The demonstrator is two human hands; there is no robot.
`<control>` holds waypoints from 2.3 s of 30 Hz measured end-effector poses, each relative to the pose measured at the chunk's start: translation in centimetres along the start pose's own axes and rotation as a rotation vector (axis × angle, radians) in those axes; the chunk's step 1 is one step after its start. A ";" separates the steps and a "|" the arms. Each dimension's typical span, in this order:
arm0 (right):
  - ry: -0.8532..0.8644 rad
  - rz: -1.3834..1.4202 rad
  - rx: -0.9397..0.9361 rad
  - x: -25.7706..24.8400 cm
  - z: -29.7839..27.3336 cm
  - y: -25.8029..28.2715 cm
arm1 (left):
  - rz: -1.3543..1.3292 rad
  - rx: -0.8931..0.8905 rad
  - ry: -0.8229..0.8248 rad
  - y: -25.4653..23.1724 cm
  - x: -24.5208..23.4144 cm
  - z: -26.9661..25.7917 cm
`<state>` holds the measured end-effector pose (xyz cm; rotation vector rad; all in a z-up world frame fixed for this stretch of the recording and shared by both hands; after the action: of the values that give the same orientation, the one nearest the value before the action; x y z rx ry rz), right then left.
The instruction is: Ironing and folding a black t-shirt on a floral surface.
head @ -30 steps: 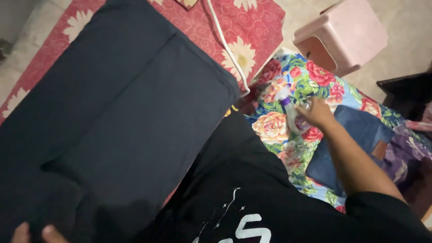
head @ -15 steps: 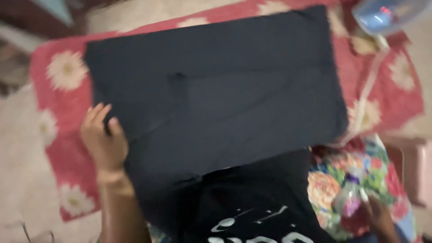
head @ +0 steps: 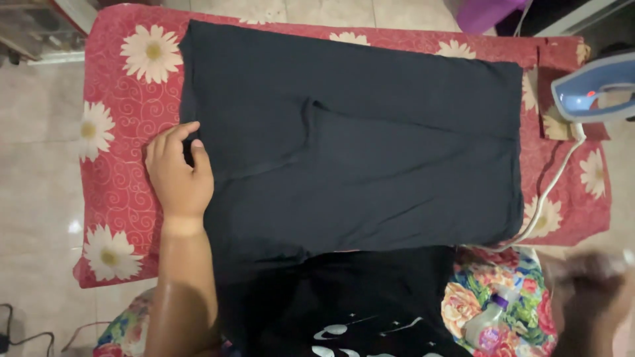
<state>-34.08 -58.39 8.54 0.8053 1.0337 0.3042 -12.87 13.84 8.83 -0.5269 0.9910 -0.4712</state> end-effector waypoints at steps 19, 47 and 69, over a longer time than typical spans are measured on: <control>1.142 0.478 0.050 43.2 4.8 38.4 | -0.201 -0.068 -0.187 1.5 -1.7 -0.2; 1.116 -0.281 -0.200 48.3 3.7 38.9 | -0.282 -0.099 -0.140 2.2 -1.0 -0.3; 1.094 0.111 0.068 46.4 3.3 36.2 | -0.246 -0.055 -0.146 2.2 -0.7 -0.4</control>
<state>-3.00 -8.39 5.58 0.7467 2.0239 0.8596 -13.21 15.88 7.73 -0.7270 0.8046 -0.6173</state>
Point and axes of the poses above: each hand's wrist, its own z-axis towards the middle knuckle, its own x-axis out of the palm, y = z × x, the point moved 9 cm from there along z, towards the middle knuckle, and after that the axes turned 3 degrees about -x, right-handed, at the moved point
